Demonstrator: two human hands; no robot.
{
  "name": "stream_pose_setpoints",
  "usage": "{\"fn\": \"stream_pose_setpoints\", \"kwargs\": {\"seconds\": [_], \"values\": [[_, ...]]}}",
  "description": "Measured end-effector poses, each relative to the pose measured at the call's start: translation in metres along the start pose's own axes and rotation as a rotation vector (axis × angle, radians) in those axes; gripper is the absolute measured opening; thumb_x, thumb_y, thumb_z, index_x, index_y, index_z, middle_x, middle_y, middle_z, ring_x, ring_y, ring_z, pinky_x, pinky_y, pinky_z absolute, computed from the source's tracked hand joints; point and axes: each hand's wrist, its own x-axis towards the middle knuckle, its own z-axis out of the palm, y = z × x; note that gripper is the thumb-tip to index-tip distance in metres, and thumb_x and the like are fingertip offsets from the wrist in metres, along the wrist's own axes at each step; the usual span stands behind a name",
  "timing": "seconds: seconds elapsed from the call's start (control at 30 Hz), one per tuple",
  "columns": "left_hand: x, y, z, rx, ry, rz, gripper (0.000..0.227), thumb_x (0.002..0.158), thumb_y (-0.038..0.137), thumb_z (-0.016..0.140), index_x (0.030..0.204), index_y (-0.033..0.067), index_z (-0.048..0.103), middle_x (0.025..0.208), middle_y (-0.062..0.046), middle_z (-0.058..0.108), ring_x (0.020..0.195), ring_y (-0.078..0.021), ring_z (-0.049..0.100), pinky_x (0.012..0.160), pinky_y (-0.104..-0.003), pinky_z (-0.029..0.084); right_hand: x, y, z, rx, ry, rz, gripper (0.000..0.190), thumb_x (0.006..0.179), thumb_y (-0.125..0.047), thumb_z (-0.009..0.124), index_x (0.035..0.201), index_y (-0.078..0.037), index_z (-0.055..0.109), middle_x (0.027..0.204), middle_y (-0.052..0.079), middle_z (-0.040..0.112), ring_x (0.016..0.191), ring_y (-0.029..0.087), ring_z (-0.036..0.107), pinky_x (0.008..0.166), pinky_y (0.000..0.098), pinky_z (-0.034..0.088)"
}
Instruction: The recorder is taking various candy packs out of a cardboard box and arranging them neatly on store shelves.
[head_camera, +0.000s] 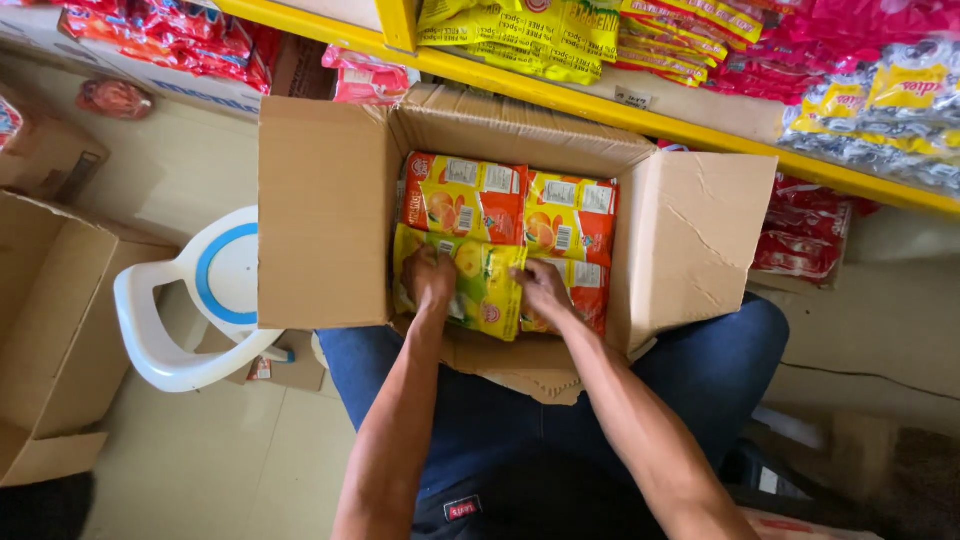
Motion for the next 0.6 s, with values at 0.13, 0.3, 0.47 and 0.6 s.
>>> {"fn": "stream_pose_setpoints", "kwargs": {"seconds": [0.13, 0.3, 0.47, 0.6], "values": [[0.004, -0.01, 0.02, -0.703, -0.121, -0.157, 0.042, 0.096, 0.041, 0.068, 0.104, 0.0007, 0.07, 0.087, -0.014, 0.066, 0.072, -0.0293, 0.065, 0.069, -0.039, 0.051, -0.01, -0.056, -0.017, -0.286, 0.115, 0.206, 0.034, 0.108, -0.027, 0.063, 0.092, 0.003, 0.065, 0.084, 0.018, 0.06, 0.072, 0.027, 0.053, 0.062, 0.0389, 0.043], [-0.032, 0.087, -0.058, -1.289, -0.929, -0.394, 0.071, 0.097, 0.072, 0.044, 0.116, 0.0055, 0.061, 0.097, -0.01, 0.071, 0.085, -0.0267, 0.072, 0.073, -0.042, 0.058, -0.07, -0.218, -0.04, -0.363, 0.303, -0.499, 0.004, 0.099, -0.002, 0.065, 0.1, 0.001, 0.064, 0.117, 0.017, 0.065, 0.107, 0.031, 0.065, 0.09, 0.0417, 0.054], [-0.055, 0.117, -0.058, -1.29, -1.038, -0.483, 0.075, 0.089, 0.07, 0.04, 0.132, 0.0117, 0.058, 0.115, -0.009, 0.075, 0.099, -0.0234, 0.073, 0.085, -0.043, 0.06, -0.073, -0.205, -0.038, -0.507, 0.124, -0.646, 0.011, 0.091, -0.002, 0.066, 0.101, -0.001, 0.069, 0.119, 0.018, 0.065, 0.106, 0.034, 0.067, 0.089, 0.0421, 0.056], [-0.036, 0.009, 0.044, -0.921, -1.021, -0.491, 0.064, 0.101, 0.056, 0.064, 0.14, 0.0057, 0.061, 0.111, -0.011, 0.069, 0.092, -0.0243, 0.062, 0.072, -0.041, 0.049, -0.067, -0.151, -0.031, -0.602, -0.229, -0.219, 0.004, 0.094, -0.004, 0.069, 0.098, -0.003, 0.07, 0.11, 0.015, 0.068, 0.101, 0.033, 0.068, 0.084, 0.0416, 0.056]]}}
